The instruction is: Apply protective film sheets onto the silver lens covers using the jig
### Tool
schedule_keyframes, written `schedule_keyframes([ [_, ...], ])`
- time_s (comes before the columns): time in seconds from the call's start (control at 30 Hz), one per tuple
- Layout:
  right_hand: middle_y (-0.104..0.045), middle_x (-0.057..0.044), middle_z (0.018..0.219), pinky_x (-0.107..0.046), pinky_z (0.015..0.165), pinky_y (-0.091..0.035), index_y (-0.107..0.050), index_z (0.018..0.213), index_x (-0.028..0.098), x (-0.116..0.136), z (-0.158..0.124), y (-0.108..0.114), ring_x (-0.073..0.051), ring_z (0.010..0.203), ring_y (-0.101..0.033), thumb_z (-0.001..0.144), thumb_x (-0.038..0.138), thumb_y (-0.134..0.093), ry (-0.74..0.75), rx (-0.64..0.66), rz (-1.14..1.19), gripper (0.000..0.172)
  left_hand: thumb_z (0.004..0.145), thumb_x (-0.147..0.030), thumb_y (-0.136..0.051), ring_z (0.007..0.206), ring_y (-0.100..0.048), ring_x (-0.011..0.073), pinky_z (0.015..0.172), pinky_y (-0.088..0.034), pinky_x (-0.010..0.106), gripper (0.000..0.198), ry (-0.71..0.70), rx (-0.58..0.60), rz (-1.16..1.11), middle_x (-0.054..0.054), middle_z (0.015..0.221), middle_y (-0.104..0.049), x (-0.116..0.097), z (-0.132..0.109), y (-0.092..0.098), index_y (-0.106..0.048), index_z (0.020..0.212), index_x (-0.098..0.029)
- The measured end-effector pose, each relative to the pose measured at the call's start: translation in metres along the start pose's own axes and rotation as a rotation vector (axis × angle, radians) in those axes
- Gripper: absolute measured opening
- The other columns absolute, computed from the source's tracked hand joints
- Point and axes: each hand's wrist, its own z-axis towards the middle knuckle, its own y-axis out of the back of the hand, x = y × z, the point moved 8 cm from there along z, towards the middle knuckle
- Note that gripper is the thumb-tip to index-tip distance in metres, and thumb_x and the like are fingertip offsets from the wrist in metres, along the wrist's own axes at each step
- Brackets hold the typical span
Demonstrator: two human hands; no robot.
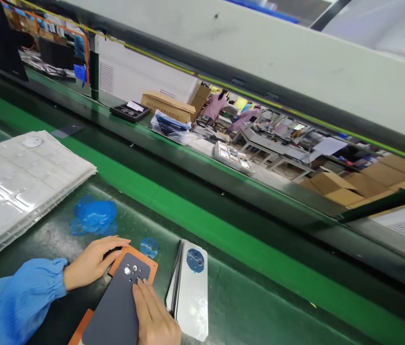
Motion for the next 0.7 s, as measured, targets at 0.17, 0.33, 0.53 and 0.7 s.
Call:
schedule_keyframes([
  [0.17,-0.070,-0.001,0.115,-0.020,0.089,-0.054,-0.070,0.111,0.018,-0.003,0.003,-0.007,-0.014,0.103,-0.068,0.091,0.002,-0.028,0.007,0.072,0.075,0.049,0.098,-0.021,-0.041,0.128,-0.049,0.0206,0.109,-0.043,0.039,0.033,-0.128,0.043,0.031,0.003,0.131,-0.062,-0.017,-0.001,0.001,-0.060,0.125,-0.022],
  [0.33,-0.069,-0.001,0.117,-0.022,0.089,-0.055,-0.069,0.112,0.019,-0.002,0.004,-0.016,-0.014,0.104,-0.068,0.088,0.002,-0.034,-0.016,0.155,0.065,0.046,0.098,-0.023,-0.045,0.139,-0.035,0.0277,0.113,-0.036,0.049,0.032,-0.272,0.249,0.230,0.001,0.136,-0.058,-0.037,-0.007,-0.012,-0.060,0.127,-0.024],
  [0.53,-0.066,-0.005,0.122,-0.028,0.086,-0.058,-0.068,0.116,0.016,0.015,-0.012,-0.020,-0.021,0.110,-0.064,0.086,0.004,-0.038,0.001,0.074,-0.056,0.044,0.087,-0.049,-0.062,0.142,-0.020,0.0459,0.110,-0.025,0.067,0.046,-0.362,0.403,0.455,0.007,0.150,-0.041,-0.055,-0.017,-0.019,-0.058,0.130,-0.032],
  [0.7,-0.064,-0.009,0.125,-0.041,0.085,-0.059,-0.067,0.118,0.015,0.037,-0.051,-0.026,-0.032,0.112,-0.062,0.090,0.035,-0.047,0.063,0.012,-0.088,0.040,0.080,-0.062,-0.061,0.142,-0.011,0.0485,0.111,-0.021,0.069,0.056,-0.312,0.418,0.390,0.011,0.153,-0.034,-0.054,-0.021,-0.022,-0.061,0.128,-0.032],
])
